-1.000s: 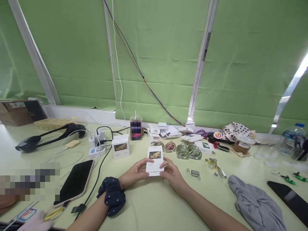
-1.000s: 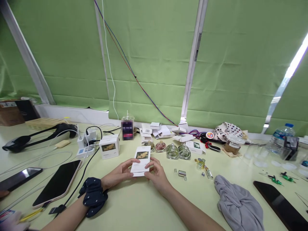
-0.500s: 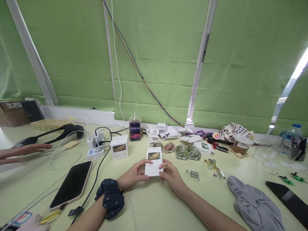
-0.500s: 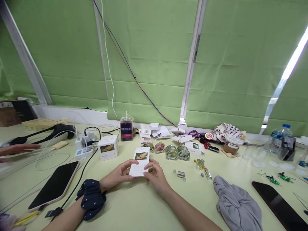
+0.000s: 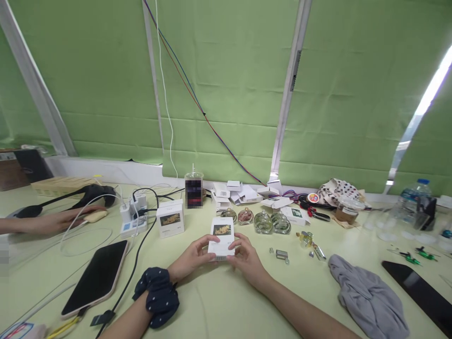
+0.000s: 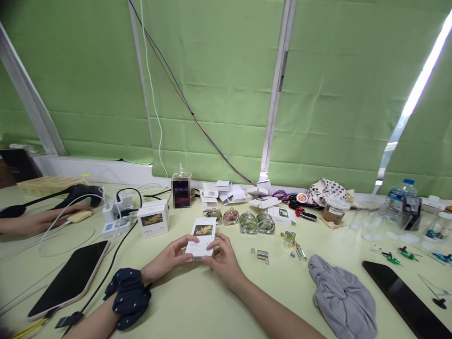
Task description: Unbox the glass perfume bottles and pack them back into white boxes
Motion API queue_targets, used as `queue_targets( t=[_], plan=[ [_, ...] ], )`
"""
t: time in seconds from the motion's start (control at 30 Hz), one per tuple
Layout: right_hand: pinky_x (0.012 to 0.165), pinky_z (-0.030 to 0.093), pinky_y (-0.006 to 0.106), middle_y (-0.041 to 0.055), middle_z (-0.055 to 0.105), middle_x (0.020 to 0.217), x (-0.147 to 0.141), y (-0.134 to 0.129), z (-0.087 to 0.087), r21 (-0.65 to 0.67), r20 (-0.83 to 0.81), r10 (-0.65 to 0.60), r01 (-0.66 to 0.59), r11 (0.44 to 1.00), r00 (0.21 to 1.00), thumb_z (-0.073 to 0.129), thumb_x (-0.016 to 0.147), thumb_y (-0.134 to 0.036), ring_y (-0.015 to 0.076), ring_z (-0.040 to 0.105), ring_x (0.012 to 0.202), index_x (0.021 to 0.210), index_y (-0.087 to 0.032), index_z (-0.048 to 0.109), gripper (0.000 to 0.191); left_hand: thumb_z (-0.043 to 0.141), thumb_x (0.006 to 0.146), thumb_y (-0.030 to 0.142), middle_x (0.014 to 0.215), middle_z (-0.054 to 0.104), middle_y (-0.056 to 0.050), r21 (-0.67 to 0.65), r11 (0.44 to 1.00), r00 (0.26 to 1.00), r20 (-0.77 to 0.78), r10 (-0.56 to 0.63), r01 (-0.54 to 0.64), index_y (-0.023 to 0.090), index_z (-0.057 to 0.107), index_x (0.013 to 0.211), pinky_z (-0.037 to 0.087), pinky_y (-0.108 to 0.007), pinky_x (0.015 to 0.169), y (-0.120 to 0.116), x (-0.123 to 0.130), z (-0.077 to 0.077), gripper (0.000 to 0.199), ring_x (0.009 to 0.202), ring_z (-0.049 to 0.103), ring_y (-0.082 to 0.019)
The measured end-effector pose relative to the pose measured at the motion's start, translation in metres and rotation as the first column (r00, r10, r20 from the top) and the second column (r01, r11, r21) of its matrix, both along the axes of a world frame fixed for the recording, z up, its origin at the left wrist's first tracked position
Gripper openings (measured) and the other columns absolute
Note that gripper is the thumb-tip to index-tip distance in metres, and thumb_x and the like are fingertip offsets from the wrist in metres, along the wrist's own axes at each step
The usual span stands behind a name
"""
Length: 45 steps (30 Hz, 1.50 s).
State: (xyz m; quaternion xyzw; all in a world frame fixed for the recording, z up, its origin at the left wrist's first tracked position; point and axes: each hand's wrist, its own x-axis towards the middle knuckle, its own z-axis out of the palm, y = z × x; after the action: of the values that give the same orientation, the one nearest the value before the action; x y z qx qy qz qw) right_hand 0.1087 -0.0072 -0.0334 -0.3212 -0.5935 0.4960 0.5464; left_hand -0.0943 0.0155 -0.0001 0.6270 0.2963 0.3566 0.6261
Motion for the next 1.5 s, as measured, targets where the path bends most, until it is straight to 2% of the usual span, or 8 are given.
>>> queue_targets(
  t=[0.33,0.47,0.57,0.77,0.9,1.07,1.3,1.5],
  plan=[
    [0.064,0.051,0.03,0.0089,0.034,0.135,0.0,-0.002,0.002,0.032,0.04,-0.029,0.028,0.999,0.999,0.072,0.07,-0.03,0.0197,0.062,0.091,0.078,-0.021,0.059,0.018,0.068,0.078,0.029,0.102,0.062,-0.003,0.056,0.998,0.999,-0.042,0.018,-0.016,0.023,0.052,0.108,0.047,-0.029,0.078,-0.002,0.0,0.002,0.035,0.089,0.061,-0.017],
    [0.076,0.05,0.032,0.0079,0.034,0.14,0.001,-0.006,0.007,0.09,0.171,-0.074,0.059,0.994,0.982,0.066,0.073,-0.02,0.0238,0.055,0.111,0.076,-0.021,0.062,0.006,0.062,0.083,0.033,0.121,0.058,-0.008,0.054,0.992,0.991,0.084,0.108,-0.112,0.038,0.01,0.141,0.045,-0.04,0.092,-0.004,0.001,0.003,0.077,0.104,0.061,-0.022],
    [0.09,0.045,0.037,0.0073,0.04,0.139,0.003,-0.004,0.009,0.136,0.266,-0.123,0.089,0.987,0.956,0.062,0.075,-0.017,0.0243,0.05,0.119,0.078,-0.022,0.064,0.007,0.068,0.079,0.029,0.125,0.056,-0.01,0.084,0.974,0.972,0.122,0.2,-0.211,0.041,-0.015,0.141,0.044,-0.044,0.095,0.0,0.0,0.0,0.104,0.108,0.06,-0.025],
    [0.084,0.05,0.035,0.0092,0.059,0.116,0.02,0.028,0.024,0.318,0.269,-0.355,0.265,0.91,0.895,0.05,0.084,-0.024,0.0218,0.056,0.11,0.084,-0.021,0.061,0.011,0.058,0.082,0.024,0.133,0.049,-0.011,0.273,0.9,0.931,-0.037,0.364,-0.341,0.032,-0.005,0.144,0.036,-0.045,0.105,0.01,-0.006,-0.011,0.088,0.122,0.05,-0.026],
    [0.074,0.053,0.031,0.008,0.066,0.097,0.033,0.082,0.055,0.414,0.496,-0.539,0.36,0.836,0.681,0.038,0.09,-0.027,0.018,0.064,0.087,0.1,-0.019,0.056,0.023,0.052,0.08,0.016,0.146,0.033,-0.014,0.363,0.872,0.912,-0.117,0.393,-0.329,0.025,-0.003,0.145,0.023,-0.045,0.112,0.011,-0.003,-0.017,0.085,0.135,0.033,-0.027],
    [0.094,0.042,0.038,0.0118,0.056,0.122,0.038,0.163,0.088,0.447,0.671,-0.568,0.351,0.823,0.477,0.051,0.08,-0.017,0.0235,0.052,0.113,0.119,-0.017,0.051,0.039,0.048,0.071,0.007,0.15,0.025,-0.014,0.367,0.86,0.896,-0.127,0.426,-0.356,0.019,0.004,0.144,0.01,-0.044,0.116,0.01,0.0,-0.019,0.086,0.139,0.022,-0.025],
    [0.101,0.027,0.056,0.0129,0.02,0.152,0.013,0.23,0.083,0.387,0.89,-0.438,0.299,0.872,0.126,0.061,0.074,-0.013,0.0402,0.021,0.135,0.142,-0.028,0.029,0.076,0.045,0.062,0.0,0.135,0.045,-0.015,0.318,0.812,0.844,-0.059,0.533,-0.49,0.015,0.02,0.136,0.02,-0.045,0.113,0.016,-0.004,-0.023,0.08,0.128,0.041,-0.026],
    [0.096,0.034,0.054,0.0136,0.018,0.152,-0.001,0.257,0.079,0.376,0.918,-0.396,0.303,0.875,0.004,0.059,0.08,-0.017,0.0404,0.031,0.13,0.143,-0.031,0.024,0.073,0.044,0.063,-0.003,0.131,0.047,-0.015,0.352,0.791,0.83,-0.065,0.554,-0.5,0.015,0.025,0.134,0.025,-0.044,0.111,0.013,-0.003,-0.026,0.076,0.126,0.042,-0.026]
  ],
)
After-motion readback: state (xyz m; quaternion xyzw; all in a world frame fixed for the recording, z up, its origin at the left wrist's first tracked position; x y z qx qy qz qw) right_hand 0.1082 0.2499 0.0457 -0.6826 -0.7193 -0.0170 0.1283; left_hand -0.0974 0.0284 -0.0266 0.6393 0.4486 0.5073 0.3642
